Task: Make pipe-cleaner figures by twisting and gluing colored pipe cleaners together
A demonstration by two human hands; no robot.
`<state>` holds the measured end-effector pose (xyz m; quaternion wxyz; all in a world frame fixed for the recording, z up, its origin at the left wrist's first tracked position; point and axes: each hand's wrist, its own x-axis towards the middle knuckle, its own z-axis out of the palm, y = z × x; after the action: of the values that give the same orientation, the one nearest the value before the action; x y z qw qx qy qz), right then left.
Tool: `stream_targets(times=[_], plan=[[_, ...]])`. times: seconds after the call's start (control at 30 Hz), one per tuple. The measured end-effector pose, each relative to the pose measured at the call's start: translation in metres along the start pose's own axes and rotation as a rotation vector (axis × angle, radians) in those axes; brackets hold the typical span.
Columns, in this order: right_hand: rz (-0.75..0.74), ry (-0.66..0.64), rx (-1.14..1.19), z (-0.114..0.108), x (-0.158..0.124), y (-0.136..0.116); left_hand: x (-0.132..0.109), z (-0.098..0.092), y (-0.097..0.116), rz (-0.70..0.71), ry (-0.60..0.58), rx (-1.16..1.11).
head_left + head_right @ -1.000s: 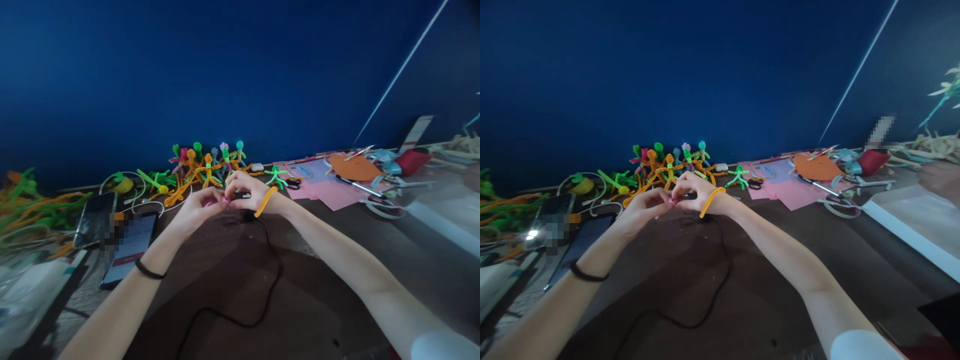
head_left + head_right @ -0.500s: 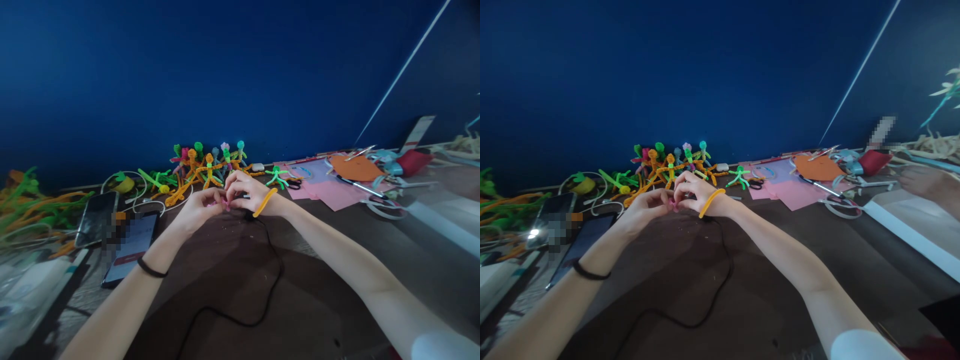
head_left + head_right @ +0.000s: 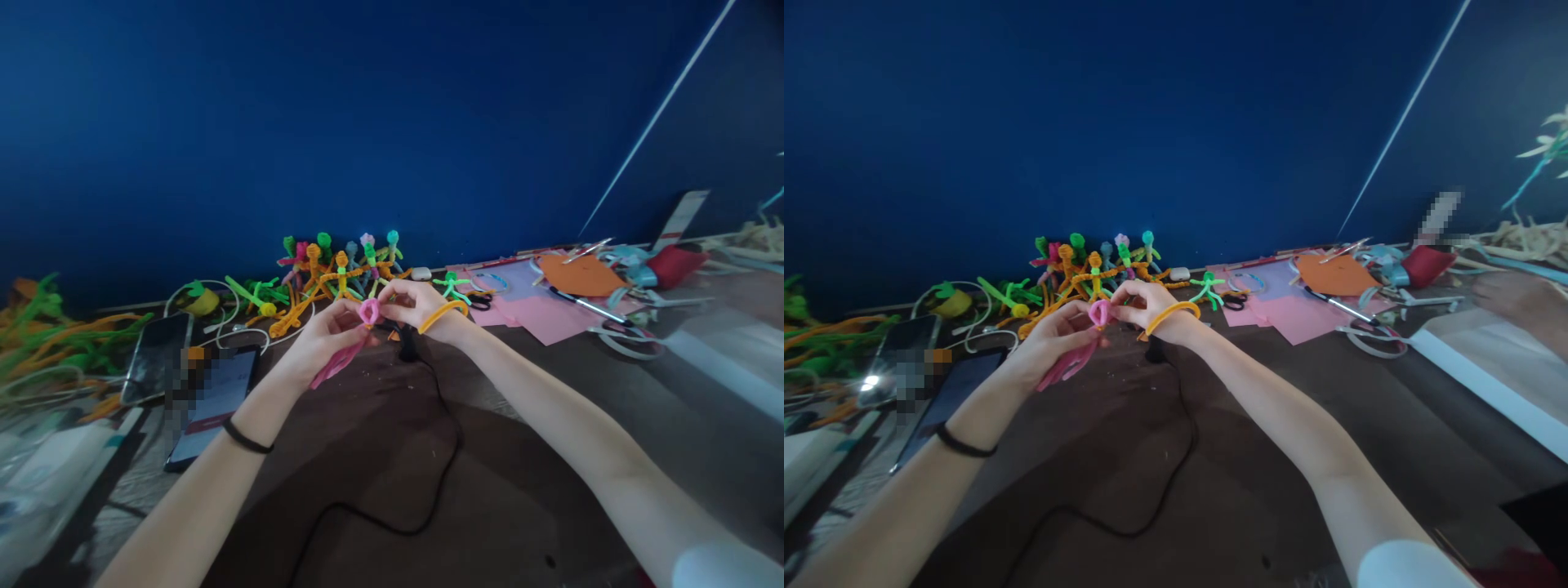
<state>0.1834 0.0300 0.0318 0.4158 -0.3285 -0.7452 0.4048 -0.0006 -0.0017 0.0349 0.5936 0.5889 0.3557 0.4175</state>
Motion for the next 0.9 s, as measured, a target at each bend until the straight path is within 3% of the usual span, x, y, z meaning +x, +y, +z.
stream_targets(times=[0.17, 0.5, 0.63, 0.9], plan=[[0.046, -0.013, 0.148, 0.002, 0.001, 0.000, 0.000, 0.002, -0.001, -0.010, 0.020, -0.105], [0.169, -0.122, 0.669, 0.010, -0.003, -0.001, -0.002, 0.006, 0.002, 0.023, 0.002, -0.246], [0.217, -0.110, 0.740, 0.015, -0.005, -0.006, -0.001, 0.006, 0.003, -0.036, -0.012, -0.330], [0.166, -0.052, 0.735, 0.023, -0.005, -0.007, -0.002, 0.007, 0.004, -0.083, 0.008, -0.357]])
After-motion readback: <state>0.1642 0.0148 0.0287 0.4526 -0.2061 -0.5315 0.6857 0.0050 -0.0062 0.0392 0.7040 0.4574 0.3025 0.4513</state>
